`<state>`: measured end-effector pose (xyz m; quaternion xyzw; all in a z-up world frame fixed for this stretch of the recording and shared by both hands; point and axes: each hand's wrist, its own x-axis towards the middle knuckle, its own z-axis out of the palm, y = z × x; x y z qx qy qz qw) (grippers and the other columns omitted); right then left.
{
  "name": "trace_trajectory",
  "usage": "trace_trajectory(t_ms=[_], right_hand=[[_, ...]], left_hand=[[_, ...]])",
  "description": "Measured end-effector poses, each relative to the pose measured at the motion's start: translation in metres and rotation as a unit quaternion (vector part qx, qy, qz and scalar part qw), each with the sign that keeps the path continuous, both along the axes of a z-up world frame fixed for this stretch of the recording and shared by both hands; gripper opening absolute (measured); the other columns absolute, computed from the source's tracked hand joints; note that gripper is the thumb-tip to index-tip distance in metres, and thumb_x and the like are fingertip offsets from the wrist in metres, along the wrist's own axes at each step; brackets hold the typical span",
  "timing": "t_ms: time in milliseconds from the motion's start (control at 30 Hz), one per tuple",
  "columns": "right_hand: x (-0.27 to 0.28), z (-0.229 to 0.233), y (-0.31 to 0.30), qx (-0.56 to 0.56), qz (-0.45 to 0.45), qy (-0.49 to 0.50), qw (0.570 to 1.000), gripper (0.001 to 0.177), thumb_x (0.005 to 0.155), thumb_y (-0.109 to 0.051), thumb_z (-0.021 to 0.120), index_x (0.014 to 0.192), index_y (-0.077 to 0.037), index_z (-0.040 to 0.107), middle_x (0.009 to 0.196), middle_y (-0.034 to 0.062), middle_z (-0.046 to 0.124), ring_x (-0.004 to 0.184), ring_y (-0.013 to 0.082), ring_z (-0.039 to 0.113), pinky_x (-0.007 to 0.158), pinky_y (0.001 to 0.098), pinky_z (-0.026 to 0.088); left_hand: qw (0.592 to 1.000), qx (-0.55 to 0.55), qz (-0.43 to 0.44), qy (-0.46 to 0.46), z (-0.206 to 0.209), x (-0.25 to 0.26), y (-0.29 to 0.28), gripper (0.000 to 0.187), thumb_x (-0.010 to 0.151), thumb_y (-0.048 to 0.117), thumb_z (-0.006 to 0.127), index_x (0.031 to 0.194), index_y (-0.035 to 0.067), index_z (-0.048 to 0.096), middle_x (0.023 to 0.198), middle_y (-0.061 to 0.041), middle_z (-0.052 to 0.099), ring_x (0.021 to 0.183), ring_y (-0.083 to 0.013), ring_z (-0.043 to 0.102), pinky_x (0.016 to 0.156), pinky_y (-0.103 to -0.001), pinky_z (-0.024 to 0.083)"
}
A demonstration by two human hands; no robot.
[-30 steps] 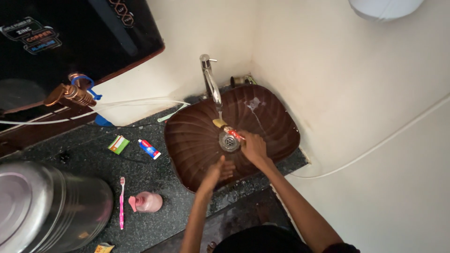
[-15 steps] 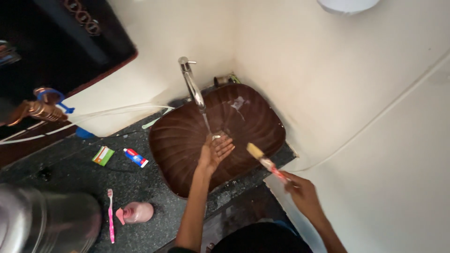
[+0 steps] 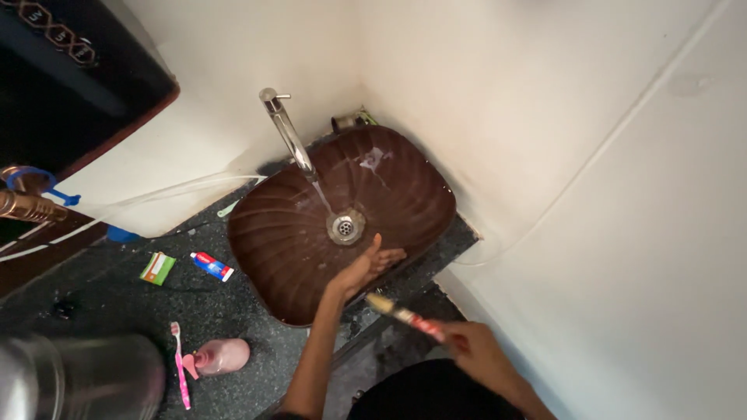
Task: The person scrubs the interior of a brown sink using a brush and water from the tap. They repeatedly scrub the basin and drain area while rinsing the brush under the running water.
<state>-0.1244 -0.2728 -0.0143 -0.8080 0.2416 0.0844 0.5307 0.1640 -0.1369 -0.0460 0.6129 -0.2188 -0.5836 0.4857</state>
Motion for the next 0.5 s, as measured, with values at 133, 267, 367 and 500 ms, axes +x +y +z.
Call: trace_trajectory(t_ms=[133, 267, 367, 500], right_hand=[[0.022, -0.008, 0.021, 0.027, 0.015, -0.082, 0.996, 0.029, 0.096, -0.017, 0.069, 0.124, -0.013, 0.073, 0.110, 0.0065, 0.083, 0.080, 0.0124, 0.071, 0.074, 0.0311, 0.058], [0.029, -0.029, 0.002, -0.035, -0.029, -0.009, 0.999, 0.033, 0.095, -0.020, 0.067, 0.127, -0.021, 0.072, 0.116, 0.0055, 0.079, 0.079, 0.0175, 0.076, 0.076, 0.0328, 0.059], [0.024, -0.049, -0.021, -0.070, -0.106, -0.063, 0.990, 0.035, 0.093, -0.016, 0.066, 0.127, -0.019, 0.074, 0.115, 0.0086, 0.079, 0.086, 0.0175, 0.077, 0.080, 0.0326, 0.060], [0.002, -0.063, -0.047, -0.103, -0.185, -0.141, 0.967, 0.038, 0.093, -0.009, 0.060, 0.129, -0.013, 0.072, 0.114, 0.0118, 0.080, 0.088, 0.0162, 0.077, 0.081, 0.0324, 0.061]], left_hand=[[0.999, -0.016, -0.034, -0.015, 0.014, -0.006, 0.010, 0.108, 0.086, 0.085, 0.006, 0.160, 0.012, 0.034, 0.169, -0.011, 0.028, 0.158, -0.0349, 0.013, 0.127, -0.049, 0.008], [0.997, 0.017, -0.044, -0.060, 0.023, -0.015, 0.018, 0.111, 0.081, 0.088, 0.004, 0.161, 0.016, 0.031, 0.170, -0.010, 0.022, 0.158, -0.0337, 0.009, 0.126, -0.051, 0.006], [0.995, 0.028, -0.049, -0.080, 0.026, -0.016, 0.017, 0.115, 0.079, 0.090, 0.004, 0.162, 0.016, 0.030, 0.169, -0.013, 0.021, 0.158, -0.0350, 0.011, 0.126, -0.053, 0.005], [0.994, 0.043, -0.067, -0.072, 0.023, -0.014, 0.016, 0.117, 0.076, 0.092, 0.002, 0.162, 0.017, 0.028, 0.170, -0.014, 0.019, 0.158, -0.0348, 0.012, 0.127, -0.054, 0.005]])
